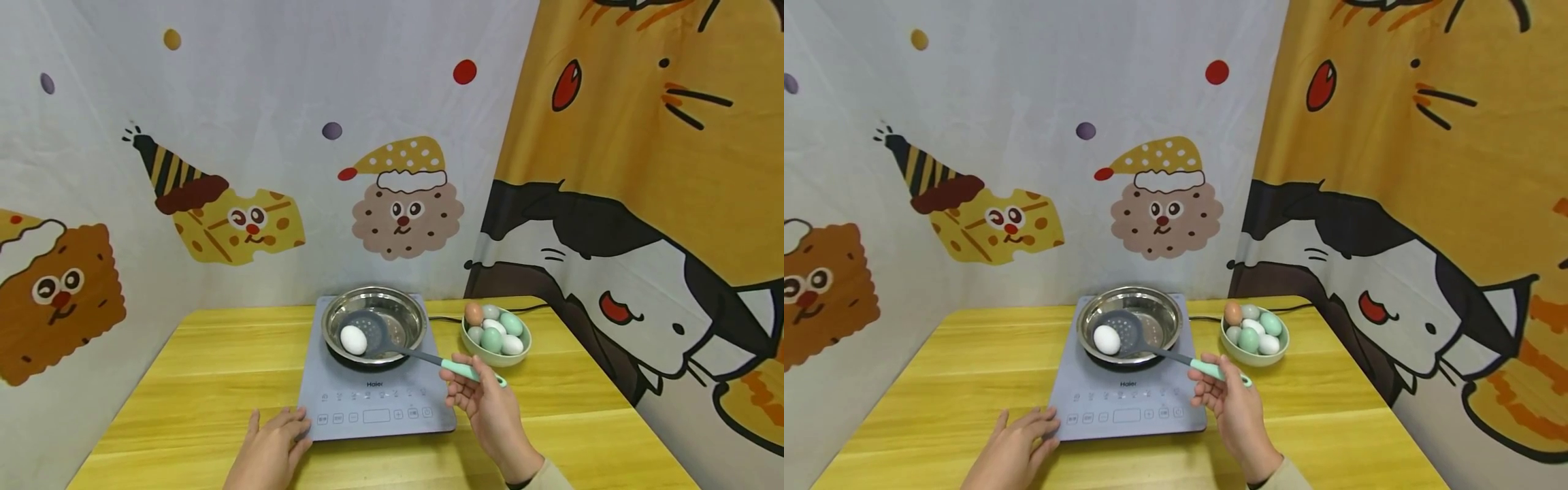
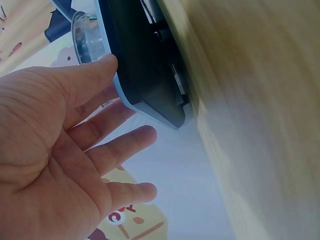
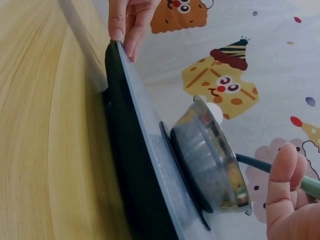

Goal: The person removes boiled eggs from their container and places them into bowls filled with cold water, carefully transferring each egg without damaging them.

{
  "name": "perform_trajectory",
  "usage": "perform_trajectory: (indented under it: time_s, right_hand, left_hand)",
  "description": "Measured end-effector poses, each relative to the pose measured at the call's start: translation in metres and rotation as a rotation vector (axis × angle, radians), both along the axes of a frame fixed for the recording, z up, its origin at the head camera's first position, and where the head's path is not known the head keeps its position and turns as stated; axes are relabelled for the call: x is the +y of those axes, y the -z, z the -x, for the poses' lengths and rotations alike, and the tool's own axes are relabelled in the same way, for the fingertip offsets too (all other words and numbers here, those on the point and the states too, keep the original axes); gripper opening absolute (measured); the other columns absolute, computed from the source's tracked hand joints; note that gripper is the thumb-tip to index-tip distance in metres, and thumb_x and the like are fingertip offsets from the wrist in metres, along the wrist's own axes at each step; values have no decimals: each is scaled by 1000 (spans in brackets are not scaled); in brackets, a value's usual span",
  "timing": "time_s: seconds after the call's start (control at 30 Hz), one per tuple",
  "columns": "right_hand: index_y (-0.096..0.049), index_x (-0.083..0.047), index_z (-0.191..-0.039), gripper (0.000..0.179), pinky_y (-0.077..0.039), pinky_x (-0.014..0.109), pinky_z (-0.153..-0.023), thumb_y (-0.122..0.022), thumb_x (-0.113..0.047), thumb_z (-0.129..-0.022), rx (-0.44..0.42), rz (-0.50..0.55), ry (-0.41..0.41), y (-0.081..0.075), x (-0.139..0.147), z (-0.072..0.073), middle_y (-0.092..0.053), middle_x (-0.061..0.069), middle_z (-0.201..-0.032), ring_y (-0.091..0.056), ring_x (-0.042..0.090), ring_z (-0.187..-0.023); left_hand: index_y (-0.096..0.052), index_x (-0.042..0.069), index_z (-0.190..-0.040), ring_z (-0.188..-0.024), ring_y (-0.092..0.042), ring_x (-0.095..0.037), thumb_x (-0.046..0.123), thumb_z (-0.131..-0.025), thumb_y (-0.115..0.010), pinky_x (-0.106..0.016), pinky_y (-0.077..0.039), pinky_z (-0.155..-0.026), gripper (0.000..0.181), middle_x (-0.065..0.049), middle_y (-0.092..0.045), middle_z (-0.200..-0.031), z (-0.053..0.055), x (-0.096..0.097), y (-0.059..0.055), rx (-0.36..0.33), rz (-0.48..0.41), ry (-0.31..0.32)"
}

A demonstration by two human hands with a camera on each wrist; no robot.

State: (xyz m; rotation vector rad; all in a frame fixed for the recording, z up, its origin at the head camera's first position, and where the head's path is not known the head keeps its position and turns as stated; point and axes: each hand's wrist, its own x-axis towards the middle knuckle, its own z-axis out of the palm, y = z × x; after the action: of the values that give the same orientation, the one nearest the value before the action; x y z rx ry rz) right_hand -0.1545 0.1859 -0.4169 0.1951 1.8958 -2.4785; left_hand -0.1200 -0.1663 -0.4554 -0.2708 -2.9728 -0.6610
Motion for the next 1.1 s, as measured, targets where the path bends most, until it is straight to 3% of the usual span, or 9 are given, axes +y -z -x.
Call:
perform_trajectory:
  time_s: [1.1]
  right_hand:
    - [-70, -7, -127, 51, -66, 27, -76, -35, -43, -118, 61, 26, -15, -8, 6, -4, -81, 8, -105, -72, 17, -90]
  left_hand:
    - [-82, 9, -111, -128, -70, -36, 21, -88, -88, -84, -34, -114, 26, -9, -77, -131, 2, 1, 1, 0, 1, 0]
